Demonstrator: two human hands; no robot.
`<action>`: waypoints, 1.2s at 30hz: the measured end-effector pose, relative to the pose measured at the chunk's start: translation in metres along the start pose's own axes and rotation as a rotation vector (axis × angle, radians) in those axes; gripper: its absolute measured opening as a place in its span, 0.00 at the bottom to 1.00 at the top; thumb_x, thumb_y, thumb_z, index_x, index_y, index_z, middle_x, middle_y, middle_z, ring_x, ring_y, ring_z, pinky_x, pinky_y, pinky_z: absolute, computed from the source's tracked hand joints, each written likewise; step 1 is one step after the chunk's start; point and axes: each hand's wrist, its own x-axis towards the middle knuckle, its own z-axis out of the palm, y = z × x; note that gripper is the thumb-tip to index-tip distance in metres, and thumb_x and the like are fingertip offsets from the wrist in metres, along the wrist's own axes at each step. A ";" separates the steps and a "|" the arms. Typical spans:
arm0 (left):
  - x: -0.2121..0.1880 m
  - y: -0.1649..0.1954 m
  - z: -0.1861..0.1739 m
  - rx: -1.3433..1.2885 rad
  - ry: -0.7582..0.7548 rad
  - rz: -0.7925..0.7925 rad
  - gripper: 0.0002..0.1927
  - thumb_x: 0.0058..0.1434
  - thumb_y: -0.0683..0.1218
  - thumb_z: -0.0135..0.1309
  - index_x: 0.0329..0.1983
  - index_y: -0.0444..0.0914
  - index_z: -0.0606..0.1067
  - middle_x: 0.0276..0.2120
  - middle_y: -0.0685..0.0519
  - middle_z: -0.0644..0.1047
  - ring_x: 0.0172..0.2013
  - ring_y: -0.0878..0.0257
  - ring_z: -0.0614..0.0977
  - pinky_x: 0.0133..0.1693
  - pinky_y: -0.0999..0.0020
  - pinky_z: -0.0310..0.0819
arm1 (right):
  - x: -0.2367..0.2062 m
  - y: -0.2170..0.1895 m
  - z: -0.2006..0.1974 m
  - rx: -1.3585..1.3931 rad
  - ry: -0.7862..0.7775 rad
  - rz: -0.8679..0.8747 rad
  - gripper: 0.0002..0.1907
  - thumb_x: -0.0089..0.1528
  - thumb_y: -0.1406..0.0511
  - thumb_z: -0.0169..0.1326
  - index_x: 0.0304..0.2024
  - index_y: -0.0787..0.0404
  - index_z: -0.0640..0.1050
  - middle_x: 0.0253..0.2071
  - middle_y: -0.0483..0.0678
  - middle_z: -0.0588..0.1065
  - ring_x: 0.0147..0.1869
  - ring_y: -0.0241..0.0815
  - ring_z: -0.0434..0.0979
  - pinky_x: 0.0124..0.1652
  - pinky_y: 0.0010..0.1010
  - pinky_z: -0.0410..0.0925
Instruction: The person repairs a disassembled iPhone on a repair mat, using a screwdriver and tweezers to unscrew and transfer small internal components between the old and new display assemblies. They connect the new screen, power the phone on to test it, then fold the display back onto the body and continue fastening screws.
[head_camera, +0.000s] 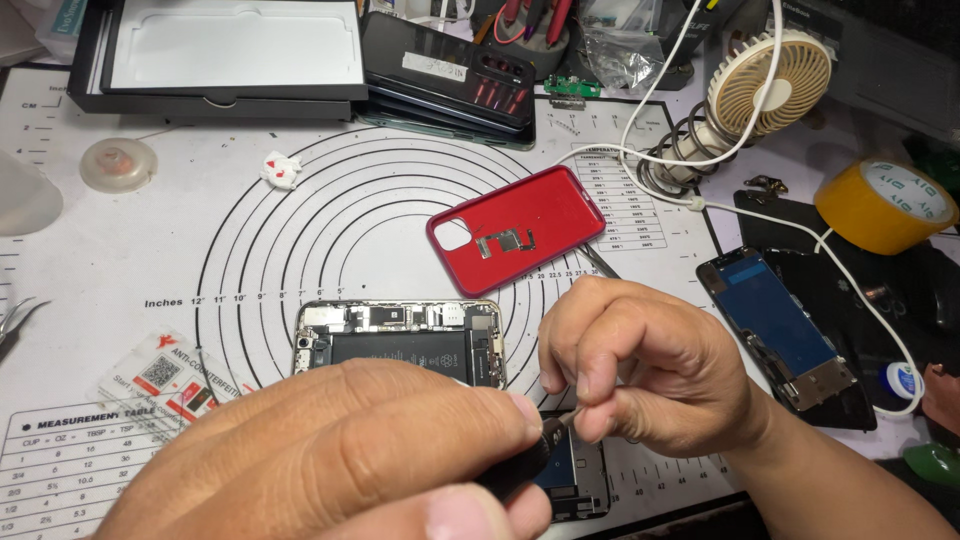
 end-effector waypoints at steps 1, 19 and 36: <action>0.000 0.001 0.000 -0.013 0.008 -0.015 0.18 0.64 0.45 0.59 0.56 0.42 0.70 0.45 0.55 0.81 0.43 0.63 0.87 0.42 0.63 0.82 | 0.000 0.000 0.000 0.003 -0.001 -0.001 0.11 0.70 0.62 0.63 0.43 0.59 0.73 0.40 0.46 0.71 0.43 0.38 0.75 0.45 0.29 0.74; 0.006 0.011 0.009 0.039 0.089 -0.220 0.17 0.61 0.54 0.64 0.49 0.47 0.75 0.28 0.61 0.83 0.33 0.69 0.89 0.34 0.71 0.84 | 0.001 0.001 0.002 0.042 0.003 -0.024 0.11 0.70 0.62 0.63 0.42 0.59 0.74 0.39 0.46 0.72 0.41 0.37 0.75 0.45 0.31 0.75; 0.007 0.012 0.014 0.091 0.104 -0.209 0.17 0.62 0.55 0.64 0.50 0.48 0.74 0.27 0.61 0.82 0.32 0.69 0.87 0.33 0.70 0.83 | 0.001 0.001 0.004 0.023 0.017 -0.026 0.12 0.69 0.61 0.64 0.42 0.59 0.74 0.39 0.46 0.72 0.42 0.37 0.76 0.45 0.30 0.75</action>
